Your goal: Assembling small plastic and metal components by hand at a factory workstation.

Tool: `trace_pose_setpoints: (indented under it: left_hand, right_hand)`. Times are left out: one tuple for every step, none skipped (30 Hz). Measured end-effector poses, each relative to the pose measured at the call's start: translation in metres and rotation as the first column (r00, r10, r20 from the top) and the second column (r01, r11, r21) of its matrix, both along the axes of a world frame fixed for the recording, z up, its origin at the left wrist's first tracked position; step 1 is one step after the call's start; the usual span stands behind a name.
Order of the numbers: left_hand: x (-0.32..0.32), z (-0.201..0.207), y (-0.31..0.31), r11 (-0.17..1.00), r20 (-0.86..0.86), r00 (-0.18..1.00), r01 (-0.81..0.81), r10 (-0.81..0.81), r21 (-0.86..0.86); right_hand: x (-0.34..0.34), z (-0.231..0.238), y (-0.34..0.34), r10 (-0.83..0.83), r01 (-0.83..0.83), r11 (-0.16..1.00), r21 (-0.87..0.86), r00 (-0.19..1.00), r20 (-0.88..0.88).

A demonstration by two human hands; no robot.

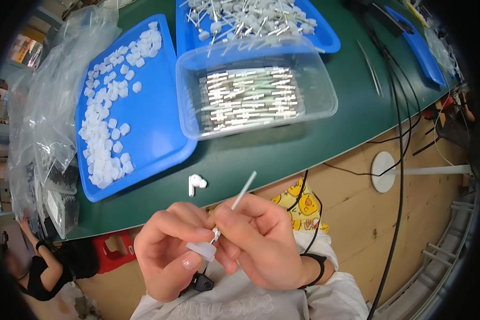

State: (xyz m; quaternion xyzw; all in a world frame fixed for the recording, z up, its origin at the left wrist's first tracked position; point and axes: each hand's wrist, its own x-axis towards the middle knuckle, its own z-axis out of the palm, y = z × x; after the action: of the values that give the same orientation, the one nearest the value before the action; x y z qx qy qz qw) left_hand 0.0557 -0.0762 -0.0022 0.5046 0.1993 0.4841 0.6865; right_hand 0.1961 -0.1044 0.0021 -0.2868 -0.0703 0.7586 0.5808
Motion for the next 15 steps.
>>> trace_pose_setpoints:
  left_hand:
    - [-0.001,0.004,0.002,1.0,-0.067,0.998,0.001,0.0,0.027]
    - [0.0,0.006,0.004,0.992,-0.159,0.979,-0.123,0.127,0.033]
    - [0.002,0.008,0.005,0.968,-0.247,0.936,-0.247,0.251,0.048]
    - [0.003,0.009,0.008,0.928,-0.33,0.869,-0.367,0.368,0.07]
    - [-0.005,0.003,0.017,0.907,-0.457,0.784,-0.359,0.421,0.219]
    - [-0.017,0.004,0.027,0.864,-0.561,0.662,-0.319,0.497,0.389]
    - [-0.024,0.003,0.038,0.806,-0.623,0.518,-0.293,0.587,0.515]
    - [-0.03,0.003,0.044,0.732,-0.651,0.339,-0.249,0.679,0.634]
    - [-0.035,0.002,0.05,0.706,-0.659,0.253,-0.241,0.708,0.666]
    - [-0.04,0.0,0.056,0.681,-0.661,0.168,-0.23,0.731,0.695]
    - [-0.045,-0.001,0.059,0.653,-0.655,0.074,-0.218,0.752,0.725]
    - [-0.05,-0.002,0.061,0.644,-0.658,0.016,-0.225,0.753,0.731]
    - [-0.051,-0.002,0.063,0.64,-0.659,-0.017,-0.223,0.752,0.735]
    - [-0.053,-0.004,0.065,0.634,-0.66,-0.059,-0.224,0.749,0.74]
    - [-0.054,-0.007,0.067,0.643,-0.668,-0.049,-0.226,0.743,0.732]
  right_hand:
    - [0.001,0.002,0.001,-0.018,0.018,1.0,0.001,1.0,0.001]
    - [0.003,0.004,0.004,-0.052,0.049,0.998,0.043,0.996,0.07]
    - [0.007,0.006,0.006,-0.088,0.077,0.993,0.088,0.987,0.136]
    - [0.013,0.009,0.01,-0.126,0.101,0.986,0.134,0.972,0.198]
    - [0.022,0.011,0.015,-0.178,0.11,0.975,0.192,0.907,0.383]
    - [0.029,0.019,0.022,-0.232,0.112,0.961,0.252,0.824,0.517]
    - [0.037,0.027,0.032,-0.287,0.106,0.945,0.309,0.718,0.634]
    - [0.042,0.038,0.047,-0.324,0.101,0.937,0.335,0.609,0.723]
    - [0.05,0.041,0.063,-0.387,0.065,0.91,0.409,0.487,0.783]
    - [0.059,0.043,0.081,-0.449,0.011,0.876,0.482,0.382,0.808]
    - [0.069,0.045,0.101,-0.493,-0.066,0.848,0.526,0.266,0.828]
    - [0.077,0.047,0.121,-0.482,-0.119,0.85,0.512,0.211,0.85]
    - [0.087,0.053,0.136,-0.493,-0.157,0.837,0.524,0.199,0.847]
    - [0.096,0.05,0.151,-0.523,-0.205,0.814,0.543,0.147,0.84]
    - [0.104,0.047,0.163,-0.54,-0.23,0.817,0.529,0.018,0.841]
